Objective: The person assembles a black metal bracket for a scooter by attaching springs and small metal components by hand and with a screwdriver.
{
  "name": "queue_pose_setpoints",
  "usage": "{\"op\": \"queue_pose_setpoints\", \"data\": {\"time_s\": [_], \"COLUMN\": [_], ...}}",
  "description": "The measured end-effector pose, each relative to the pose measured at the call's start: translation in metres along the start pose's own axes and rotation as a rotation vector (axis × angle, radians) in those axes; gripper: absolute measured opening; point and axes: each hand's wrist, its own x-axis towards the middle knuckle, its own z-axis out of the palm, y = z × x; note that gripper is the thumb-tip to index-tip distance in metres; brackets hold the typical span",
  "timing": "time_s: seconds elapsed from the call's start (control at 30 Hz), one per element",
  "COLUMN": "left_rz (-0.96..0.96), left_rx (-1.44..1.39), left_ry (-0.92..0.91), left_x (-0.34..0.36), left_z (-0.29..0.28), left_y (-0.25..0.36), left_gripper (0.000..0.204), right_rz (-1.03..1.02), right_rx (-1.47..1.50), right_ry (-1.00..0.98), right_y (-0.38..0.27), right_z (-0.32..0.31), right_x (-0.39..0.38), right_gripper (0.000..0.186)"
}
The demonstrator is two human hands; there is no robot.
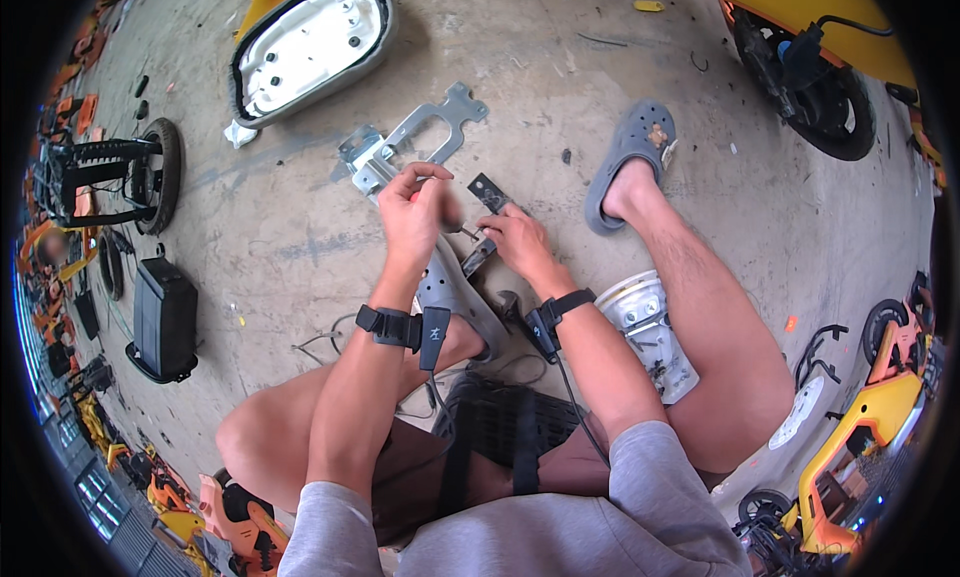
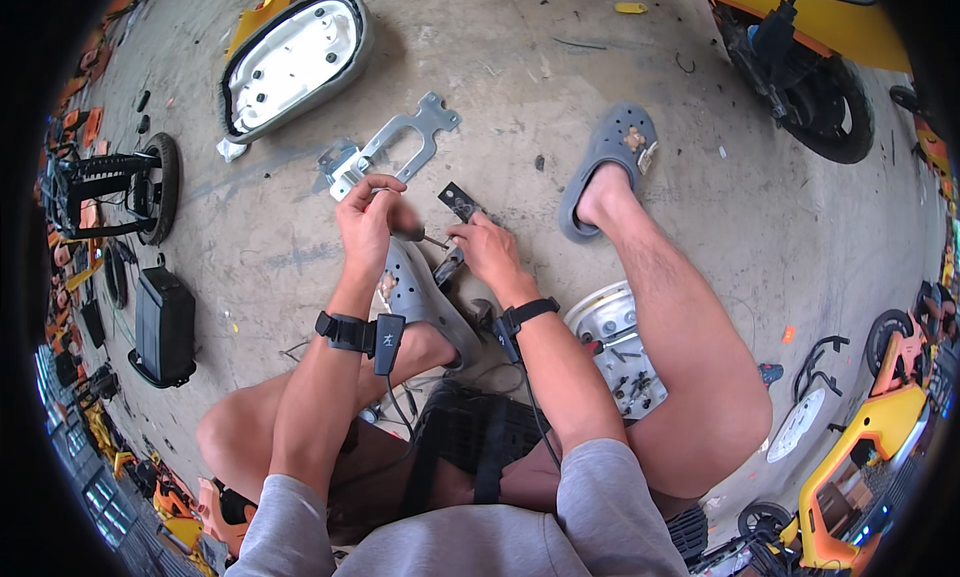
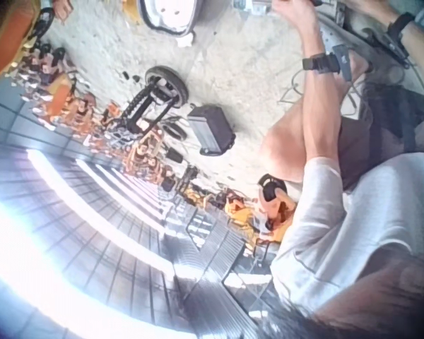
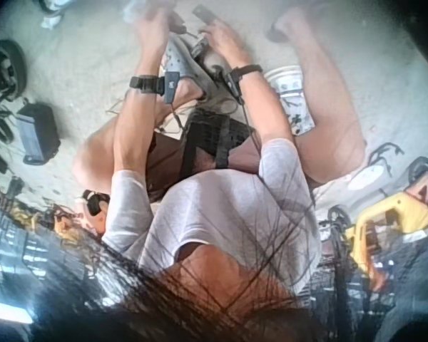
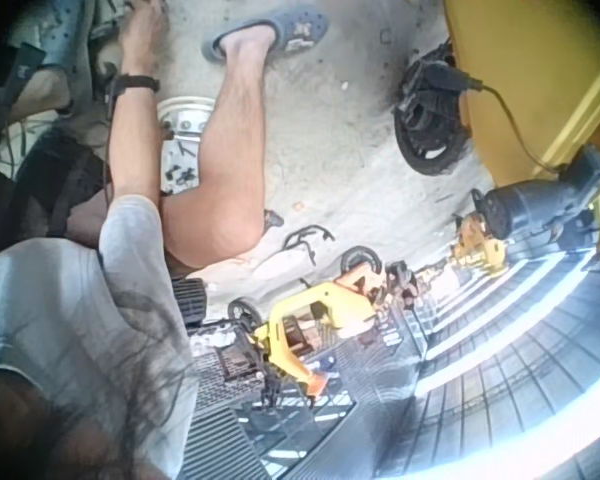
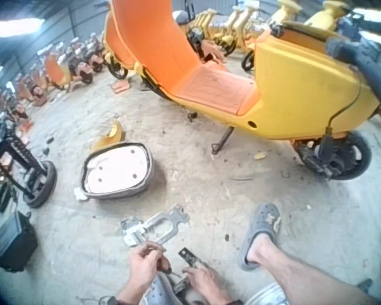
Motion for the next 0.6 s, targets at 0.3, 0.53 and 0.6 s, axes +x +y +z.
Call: {"op": "queue_pose_setpoints", "data": {"time_s": [0.3,0.53,0.6], "left_rz": [0.078,-0.027,-0.044], "left_rx": [0.136,0.090,0.137], "left_ry": [-0.047,-0.107,-0.139], "left_x": [-0.002,-0.002,-0.001], "left_z": [0.004,0.014,0.014], "left_y": [-0.003,0.001,-0.006], "left_gripper": [0.011,0.011,0.012], "right_rz": [0.005,0.021,0.020], "right_rx": [0.034,0.060,0.058], "right_ry": [-0.029,-0.049,-0.059], "right_y": [0.001,0.004,0.005], "right_z": [-0.001,0.001,0.000], "right_x": [-0.002,-0.002,-0.001], "right_gripper": [0.017,0.018,0.017]}}
